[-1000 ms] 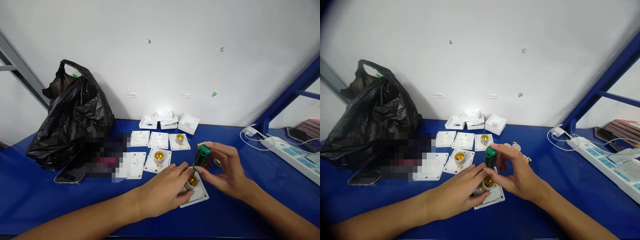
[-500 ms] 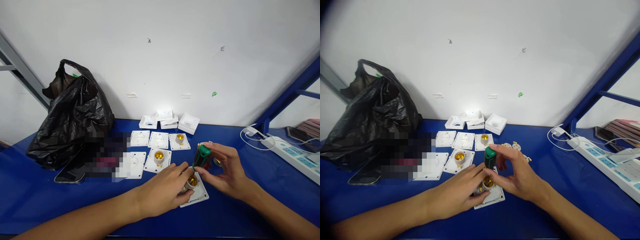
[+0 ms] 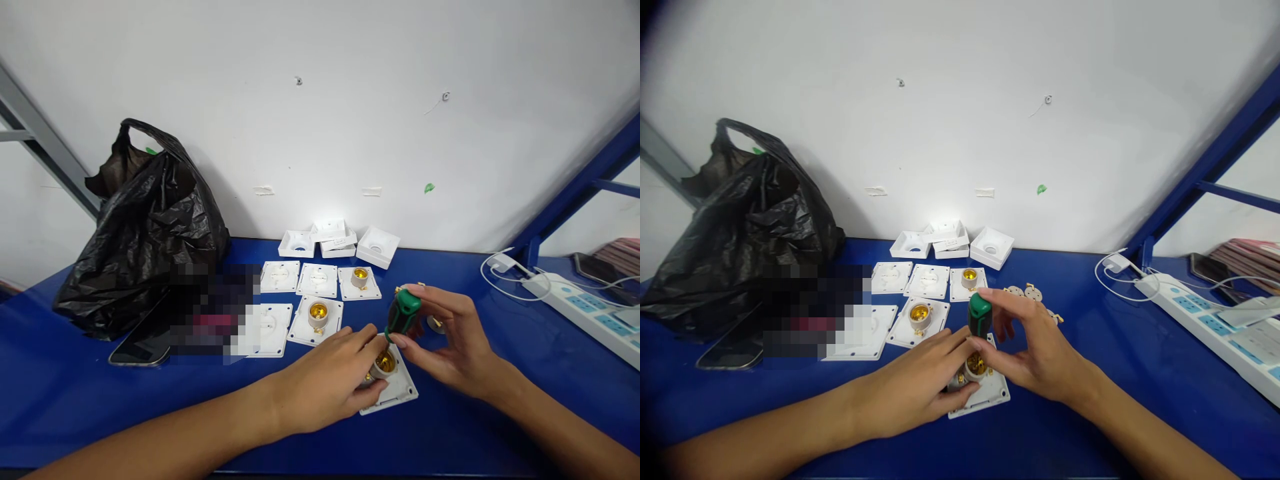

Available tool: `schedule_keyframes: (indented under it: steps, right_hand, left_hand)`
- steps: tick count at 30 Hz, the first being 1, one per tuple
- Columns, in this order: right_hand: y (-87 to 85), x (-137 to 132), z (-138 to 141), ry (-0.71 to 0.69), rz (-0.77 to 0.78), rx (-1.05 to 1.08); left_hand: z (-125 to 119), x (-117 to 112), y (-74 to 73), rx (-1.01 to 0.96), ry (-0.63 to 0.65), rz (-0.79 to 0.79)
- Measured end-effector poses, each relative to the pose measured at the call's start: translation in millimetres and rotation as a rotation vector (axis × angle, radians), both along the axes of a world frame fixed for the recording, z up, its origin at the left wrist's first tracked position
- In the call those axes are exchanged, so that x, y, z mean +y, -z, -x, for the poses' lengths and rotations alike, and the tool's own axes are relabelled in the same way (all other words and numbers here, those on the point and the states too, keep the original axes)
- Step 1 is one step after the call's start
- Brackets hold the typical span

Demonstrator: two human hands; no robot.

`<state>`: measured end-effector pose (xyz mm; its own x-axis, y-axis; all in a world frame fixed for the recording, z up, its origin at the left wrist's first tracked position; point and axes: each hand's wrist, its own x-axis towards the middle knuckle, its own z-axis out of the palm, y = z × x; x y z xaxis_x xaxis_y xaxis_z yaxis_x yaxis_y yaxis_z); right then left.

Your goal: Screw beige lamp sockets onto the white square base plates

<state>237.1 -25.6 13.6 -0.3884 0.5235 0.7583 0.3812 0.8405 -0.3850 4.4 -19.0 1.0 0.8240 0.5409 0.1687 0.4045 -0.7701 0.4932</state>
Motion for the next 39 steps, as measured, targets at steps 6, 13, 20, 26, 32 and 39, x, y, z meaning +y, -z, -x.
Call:
schedule_keyframes:
  steps: [6,13,20,26,32,39]
  right_hand:
    - [-0.6,-0.7,-0.2,0.018,0.002,-0.013]
    - [-1.0,-0.2,-0.4,0.01,-0.003,-0.02]
    - [-0.8,0.2,-1.5,-0.001,-0.002,-0.026]
    - [-3.9,-0.1,-0.9,-0.005,-0.017,-0.041]
    - [-4.8,-0.4,-0.8,-0.009,-0.015,-0.048]
    - [-3.9,-0.3,-1.7,-0.007,-0.013,-0.059]
  left_hand:
    - [-0.2,0.2,-1.2,0.007,0.009,-0.005]
    - [0.2,-0.9,-3.2,0.018,0.01,0.009]
    - [-0.6,0.7,-4.1,0.023,0.015,0.011]
    - [-0.2,0.9,-3.2,0.029,0.017,0.011]
    - [-0.2,0.1,-4.0,0.029,0.019,0.014]
    - [-0.2,0.4,-3.4,0.027,0.023,0.003]
